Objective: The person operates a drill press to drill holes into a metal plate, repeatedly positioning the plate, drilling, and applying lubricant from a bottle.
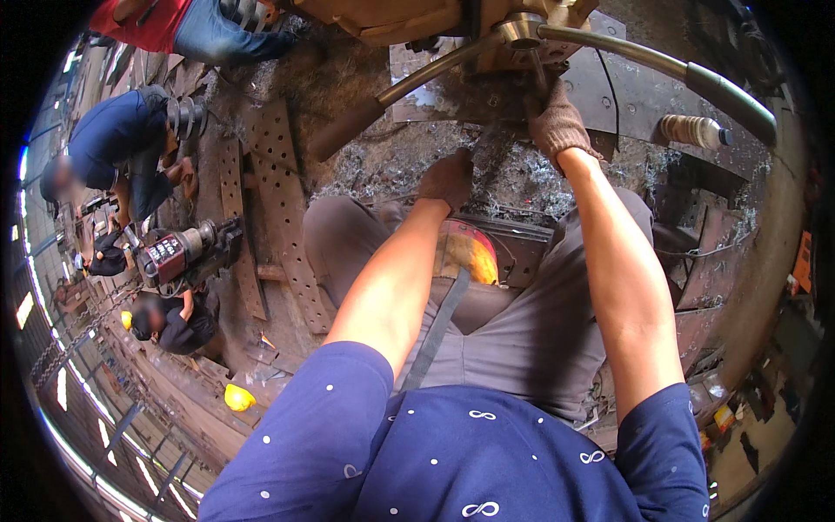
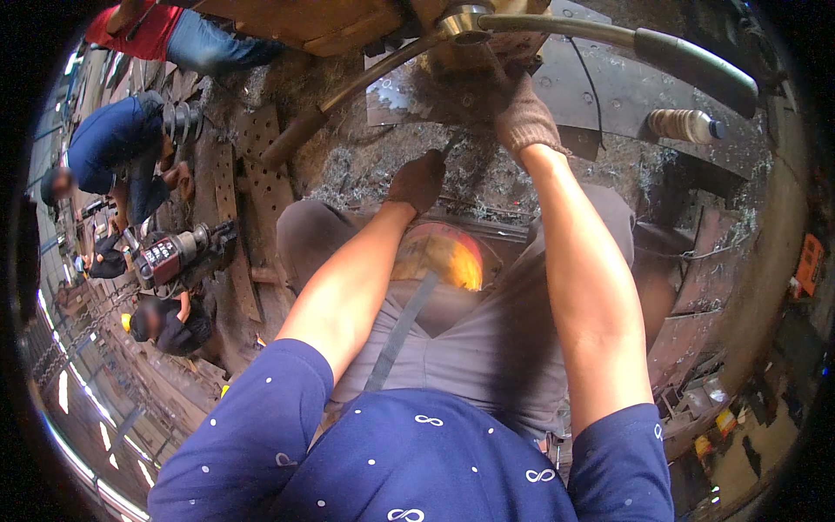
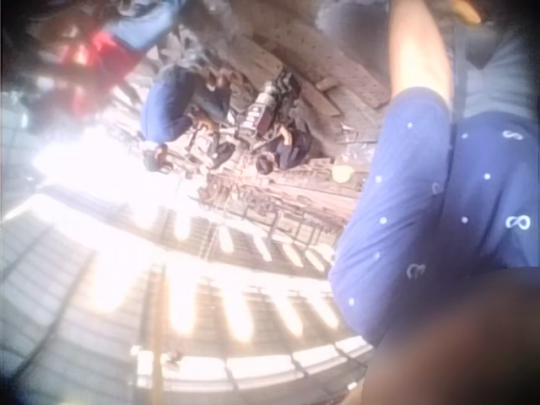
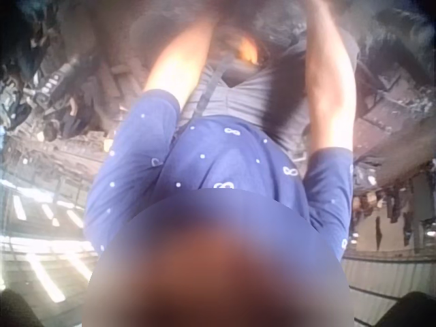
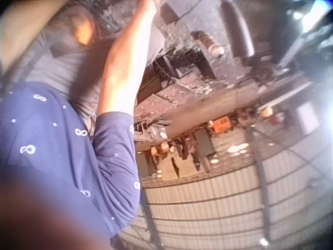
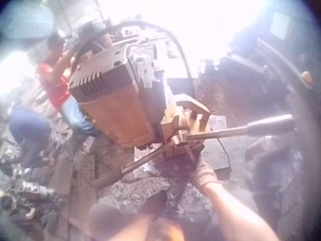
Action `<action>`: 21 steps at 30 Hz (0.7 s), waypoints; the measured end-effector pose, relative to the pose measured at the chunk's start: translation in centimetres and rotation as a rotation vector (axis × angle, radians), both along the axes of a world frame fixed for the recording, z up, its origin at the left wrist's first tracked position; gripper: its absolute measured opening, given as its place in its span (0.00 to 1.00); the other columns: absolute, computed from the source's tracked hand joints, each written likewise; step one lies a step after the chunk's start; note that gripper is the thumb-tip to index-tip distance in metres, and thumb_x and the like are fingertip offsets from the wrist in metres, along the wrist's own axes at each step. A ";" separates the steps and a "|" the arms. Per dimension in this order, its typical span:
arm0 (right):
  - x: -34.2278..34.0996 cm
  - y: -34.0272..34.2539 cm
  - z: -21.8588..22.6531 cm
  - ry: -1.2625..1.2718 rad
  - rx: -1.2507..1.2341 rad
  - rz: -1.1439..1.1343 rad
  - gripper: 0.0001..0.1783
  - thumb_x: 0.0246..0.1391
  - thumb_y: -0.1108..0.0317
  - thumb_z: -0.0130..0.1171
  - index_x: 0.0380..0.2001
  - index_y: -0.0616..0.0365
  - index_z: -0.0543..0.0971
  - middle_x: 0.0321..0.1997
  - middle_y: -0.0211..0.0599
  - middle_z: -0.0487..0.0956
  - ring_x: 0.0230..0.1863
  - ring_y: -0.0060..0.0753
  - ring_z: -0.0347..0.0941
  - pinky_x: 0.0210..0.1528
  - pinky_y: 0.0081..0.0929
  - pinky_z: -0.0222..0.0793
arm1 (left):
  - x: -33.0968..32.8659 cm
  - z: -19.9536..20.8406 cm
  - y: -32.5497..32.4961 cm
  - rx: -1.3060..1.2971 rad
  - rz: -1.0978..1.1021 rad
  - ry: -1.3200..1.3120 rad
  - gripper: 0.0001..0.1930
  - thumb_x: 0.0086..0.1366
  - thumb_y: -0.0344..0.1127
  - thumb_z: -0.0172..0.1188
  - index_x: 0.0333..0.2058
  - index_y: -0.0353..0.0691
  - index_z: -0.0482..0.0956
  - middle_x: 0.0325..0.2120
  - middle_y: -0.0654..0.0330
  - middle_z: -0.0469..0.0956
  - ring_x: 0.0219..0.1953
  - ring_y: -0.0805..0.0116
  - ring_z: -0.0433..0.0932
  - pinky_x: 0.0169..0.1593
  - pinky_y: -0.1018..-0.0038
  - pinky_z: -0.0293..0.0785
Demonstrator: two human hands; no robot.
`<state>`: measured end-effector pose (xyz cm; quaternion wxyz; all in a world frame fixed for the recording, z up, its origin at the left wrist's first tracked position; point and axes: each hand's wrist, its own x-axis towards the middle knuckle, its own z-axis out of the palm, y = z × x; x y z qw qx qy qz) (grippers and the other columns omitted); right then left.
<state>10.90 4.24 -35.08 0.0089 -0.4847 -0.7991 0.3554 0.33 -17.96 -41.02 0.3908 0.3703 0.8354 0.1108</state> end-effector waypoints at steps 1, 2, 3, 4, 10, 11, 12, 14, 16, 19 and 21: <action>0.1 0.2 -0.2 -0.013 -0.013 -0.001 0.38 0.71 0.45 0.61 0.75 0.48 0.64 0.65 0.71 0.80 0.68 0.78 0.74 0.69 0.64 0.72 | -0.3 0.2 0.6 -0.039 0.089 0.051 0.17 0.79 0.42 0.53 0.53 0.37 0.81 0.48 0.38 0.88 0.54 0.34 0.86 0.58 0.40 0.79; 0.0 0.2 -0.3 -0.028 -0.025 0.002 0.37 0.71 0.45 0.61 0.75 0.48 0.64 0.65 0.71 0.80 0.68 0.78 0.73 0.69 0.64 0.72 | -0.5 -0.8 0.6 -0.078 0.183 0.098 0.17 0.78 0.44 0.55 0.51 0.38 0.83 0.48 0.40 0.88 0.54 0.35 0.86 0.57 0.41 0.80; 0.1 0.3 -0.3 -0.046 -0.039 0.005 0.37 0.71 0.45 0.61 0.75 0.48 0.65 0.65 0.71 0.79 0.68 0.78 0.73 0.69 0.64 0.72 | -0.4 -2.0 0.3 -0.119 0.276 0.144 0.17 0.78 0.46 0.56 0.50 0.39 0.84 0.47 0.41 0.89 0.53 0.35 0.87 0.56 0.42 0.80; 0.3 0.4 -0.2 -0.054 -0.042 0.004 0.37 0.71 0.45 0.60 0.75 0.48 0.64 0.65 0.71 0.80 0.68 0.78 0.73 0.68 0.65 0.72 | 0.0 -3.2 -0.4 -0.166 0.477 0.105 0.15 0.76 0.43 0.58 0.51 0.38 0.83 0.47 0.39 0.88 0.53 0.36 0.87 0.57 0.46 0.82; -1.2 -0.5 1.4 -0.037 -0.044 0.051 0.37 0.72 0.45 0.59 0.75 0.50 0.64 0.64 0.73 0.80 0.67 0.79 0.73 0.68 0.65 0.72 | -0.7 -12.6 -11.1 -0.486 0.469 0.208 0.15 0.75 0.49 0.60 0.39 0.45 0.88 0.44 0.51 0.89 0.43 0.53 0.89 0.50 0.57 0.83; -0.9 -0.4 1.2 -0.061 -0.044 0.044 0.37 0.72 0.45 0.59 0.75 0.50 0.64 0.63 0.73 0.80 0.67 0.79 0.73 0.68 0.65 0.72 | -0.5 -11.1 -9.2 -0.232 0.850 0.150 0.16 0.76 0.49 0.59 0.40 0.43 0.86 0.42 0.50 0.88 0.40 0.55 0.88 0.49 0.57 0.83; -0.7 -0.2 1.1 -0.081 -0.042 0.033 0.37 0.72 0.45 0.59 0.75 0.50 0.64 0.63 0.73 0.80 0.67 0.79 0.73 0.68 0.65 0.72 | -0.6 -8.8 -7.0 0.045 1.213 0.081 0.17 0.77 0.49 0.57 0.41 0.41 0.85 0.41 0.49 0.87 0.38 0.56 0.87 0.48 0.56 0.84; 0.0 0.3 1.2 -0.103 -0.051 0.014 0.34 0.71 0.47 0.60 0.70 0.54 0.67 0.62 0.73 0.81 0.67 0.77 0.74 0.68 0.62 0.72 | -2.2 -3.2 -3.5 0.398 1.562 -0.044 0.18 0.78 0.47 0.52 0.45 0.36 0.81 0.40 0.46 0.85 0.36 0.55 0.86 0.47 0.55 0.83; 0.1 0.6 1.5 -0.106 -0.059 0.013 0.33 0.71 0.49 0.61 0.69 0.56 0.68 0.61 0.73 0.81 0.67 0.77 0.75 0.68 0.61 0.73 | -4.6 2.9 -3.0 0.507 1.584 -0.112 0.18 0.79 0.43 0.46 0.52 0.33 0.75 0.42 0.42 0.84 0.37 0.50 0.85 0.48 0.54 0.82; 0.3 0.8 2.4 -0.117 -0.034 0.052 0.31 0.71 0.53 0.61 0.69 0.56 0.69 0.61 0.72 0.82 0.67 0.75 0.76 0.68 0.60 0.73 | -7.1 10.1 -5.0 0.663 1.455 0.028 0.16 0.80 0.43 0.49 0.50 0.35 0.77 0.38 0.47 0.84 0.32 0.52 0.84 0.39 0.58 0.82; 0.9 1.5 3.2 -0.168 -0.003 0.103 0.31 0.70 0.55 0.61 0.70 0.55 0.69 0.61 0.70 0.83 0.66 0.74 0.77 0.67 0.60 0.74 | -8.3 15.5 -5.8 0.820 1.368 0.058 0.17 0.80 0.44 0.50 0.49 0.35 0.77 0.36 0.49 0.84 0.31 0.53 0.84 0.38 0.59 0.81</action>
